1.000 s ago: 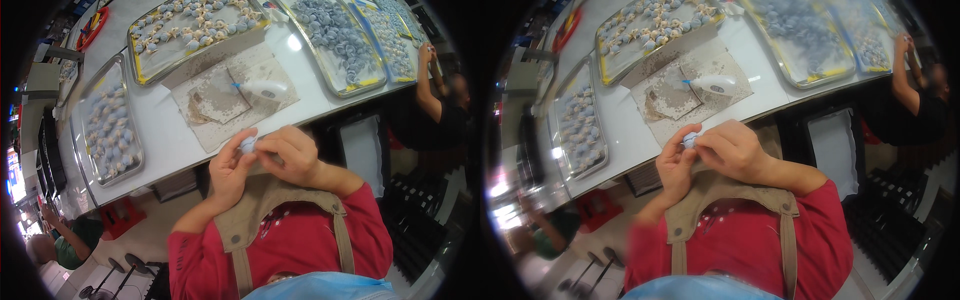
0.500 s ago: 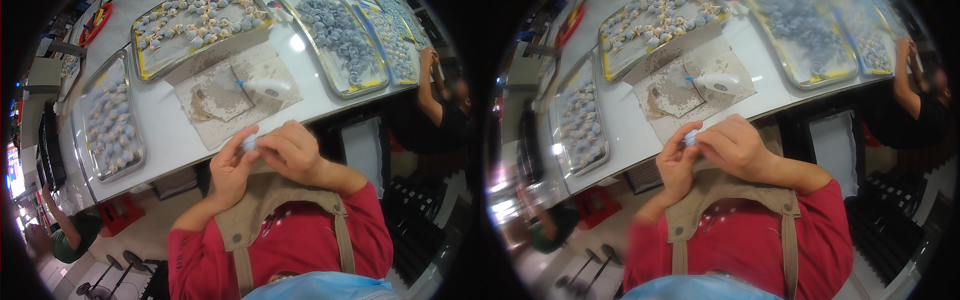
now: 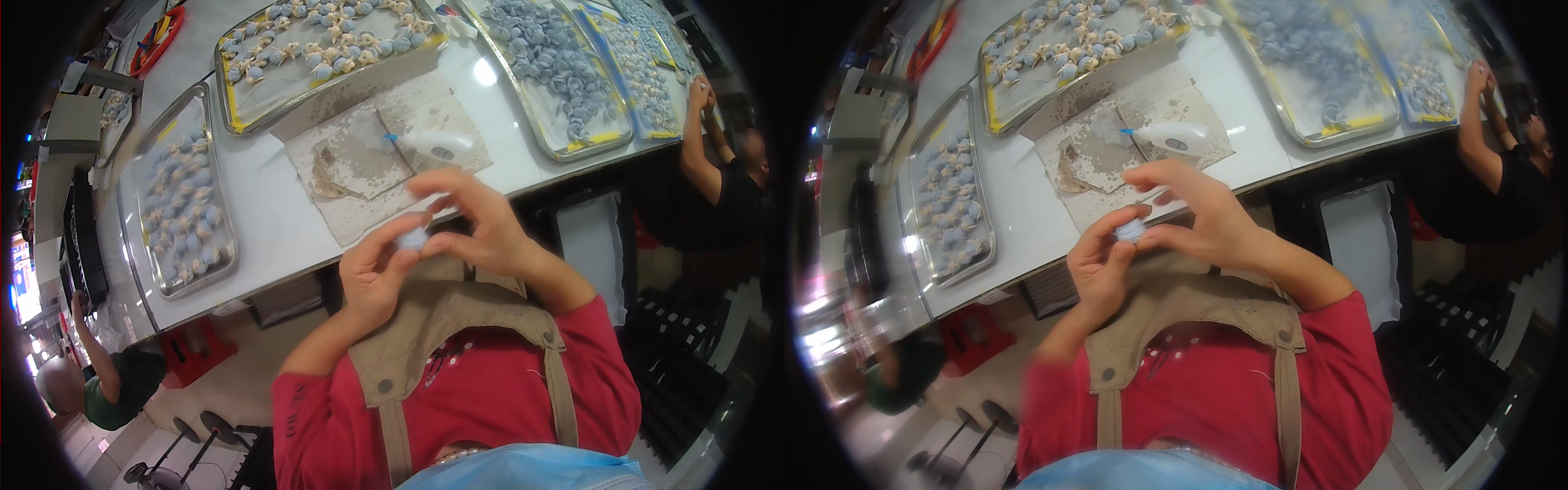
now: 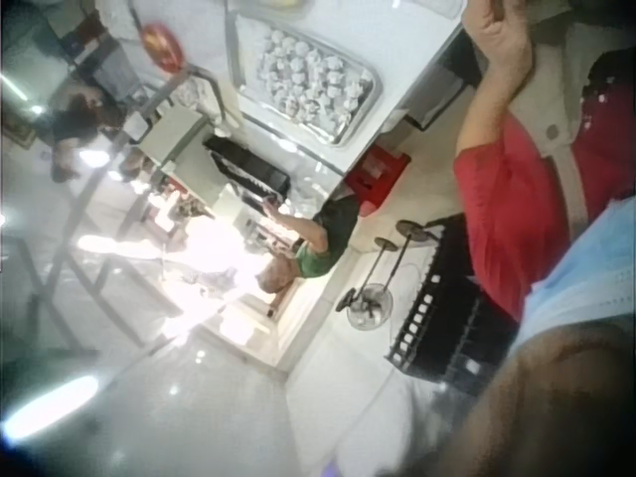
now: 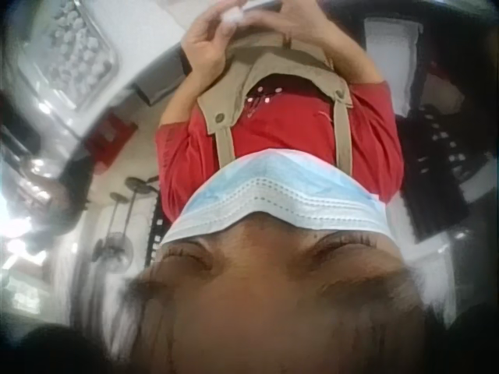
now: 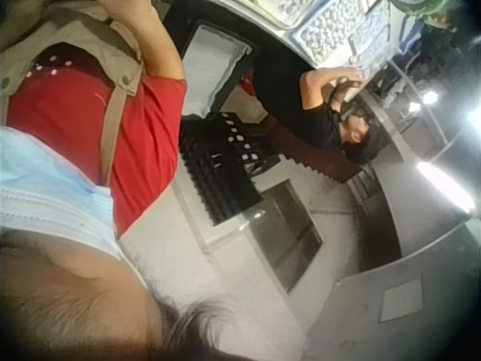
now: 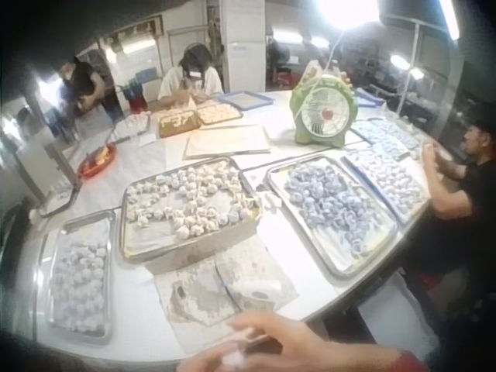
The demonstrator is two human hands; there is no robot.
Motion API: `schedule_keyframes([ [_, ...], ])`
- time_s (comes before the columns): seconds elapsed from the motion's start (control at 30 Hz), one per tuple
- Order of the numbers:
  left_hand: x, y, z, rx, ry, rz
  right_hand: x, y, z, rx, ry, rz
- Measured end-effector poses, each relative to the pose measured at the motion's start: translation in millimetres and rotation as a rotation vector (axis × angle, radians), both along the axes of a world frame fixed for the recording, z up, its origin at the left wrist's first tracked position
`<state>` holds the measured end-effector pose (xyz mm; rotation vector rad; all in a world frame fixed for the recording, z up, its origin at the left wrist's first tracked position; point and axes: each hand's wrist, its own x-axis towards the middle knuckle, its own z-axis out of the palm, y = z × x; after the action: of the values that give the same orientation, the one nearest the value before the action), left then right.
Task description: The person repeatedly picks up small blue and white decorative items from a tray, applies a small amount of white liquid from a squeeze bottle, and attaches a small white piece to each item. The finished items are placed onto a metal tray. The process is repeated continuously throughout the clip.
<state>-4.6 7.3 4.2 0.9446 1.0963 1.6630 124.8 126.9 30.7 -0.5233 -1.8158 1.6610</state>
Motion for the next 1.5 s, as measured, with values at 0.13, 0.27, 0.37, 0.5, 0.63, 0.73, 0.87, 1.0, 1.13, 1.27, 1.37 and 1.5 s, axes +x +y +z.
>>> schedule_keyframes([
  [0.13, 0, -5, 5, -0.082, 0.021, -0.023, 3, 7, -1, -0.231, -0.078, 0.327],
  [0.27, -3, -10, 2, -0.084, 0.064, -0.045, 4, 5, 0, -0.205, -0.116, 0.367],
  [0.37, 0, -9, 4, -0.048, 0.089, -0.035, 6, 2, 1, -0.170, -0.094, 0.338],
  [0.5, -1, -6, 5, -0.027, 0.100, -0.069, 8, 1, -1, -0.126, -0.047, 0.301],
  [0.63, -3, -2, 6, -0.030, 0.087, -0.097, 10, 6, 2, -0.116, -0.054, 0.326],
  [0.73, -5, -9, 10, -0.070, 0.114, -0.066, 2, 0, 6, -0.127, -0.142, 0.320],
  [0.87, -6, -3, 20, -0.116, 0.145, -0.068, 7, -7, -1, -0.139, -0.131, 0.229],
  [1.0, 0, -5, 14, 0.072, -0.107, -0.100, 12, -8, -14, -0.132, -0.002, 0.232],
  [1.13, 2, -14, 6, 0.106, -0.229, -0.141, 8, -12, -14, -0.107, 0.001, 0.260],
  [1.27, 6, -22, 7, 0.138, -0.154, -0.118, 11, -15, -16, -0.134, 0.009, 0.279],
  [1.37, 10, -25, 13, 0.073, -0.182, -0.143, 18, -18, -14, -0.182, 0.013, 0.290],
  [1.5, 18, -32, 22, 0.062, -0.195, -0.138, 16, -30, -4, -0.216, 0.081, 0.288],
])
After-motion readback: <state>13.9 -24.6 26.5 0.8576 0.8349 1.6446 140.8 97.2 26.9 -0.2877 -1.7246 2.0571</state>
